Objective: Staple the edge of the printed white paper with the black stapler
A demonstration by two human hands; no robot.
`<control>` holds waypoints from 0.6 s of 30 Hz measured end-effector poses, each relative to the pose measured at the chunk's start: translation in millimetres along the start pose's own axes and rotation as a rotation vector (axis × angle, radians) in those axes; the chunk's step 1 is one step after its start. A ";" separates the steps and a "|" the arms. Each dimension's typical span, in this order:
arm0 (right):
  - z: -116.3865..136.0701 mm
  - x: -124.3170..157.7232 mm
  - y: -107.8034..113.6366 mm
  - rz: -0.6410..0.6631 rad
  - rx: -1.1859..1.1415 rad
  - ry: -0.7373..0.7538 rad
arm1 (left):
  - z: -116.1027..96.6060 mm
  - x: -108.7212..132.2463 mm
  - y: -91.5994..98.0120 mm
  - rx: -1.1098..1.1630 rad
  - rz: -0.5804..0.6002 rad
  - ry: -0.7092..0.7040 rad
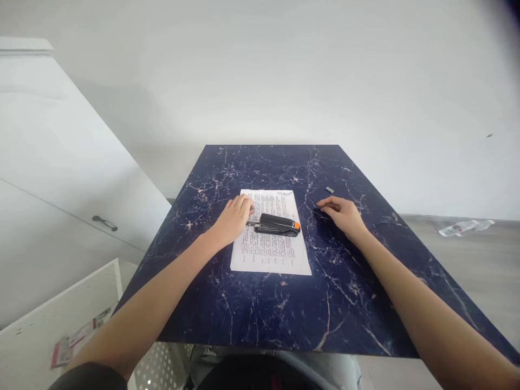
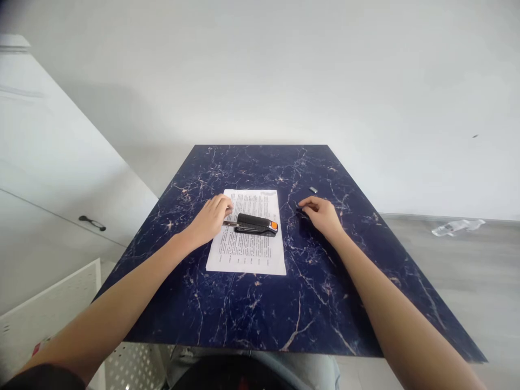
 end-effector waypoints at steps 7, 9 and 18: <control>-2.0 1.9 -4.2 0.076 0.101 0.031 | -9.8 22.9 -9.8 -0.065 0.148 -0.063; 2.2 3.1 -2.2 0.079 0.121 0.030 | -14.0 24.2 -15.4 -0.046 0.180 -0.088; 11.4 6.8 -3.1 0.114 0.167 0.020 | -17.4 24.0 -17.2 -0.062 0.200 -0.123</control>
Point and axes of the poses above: each hand's wrist, its own x-axis away from the middle knuckle, its own y-axis out of the back of the hand, z = x × y, the point moved 8 cm from there along -x, towards the middle knuckle, and after that the axes turned 14 degrees about -z, right-handed, at the moved point
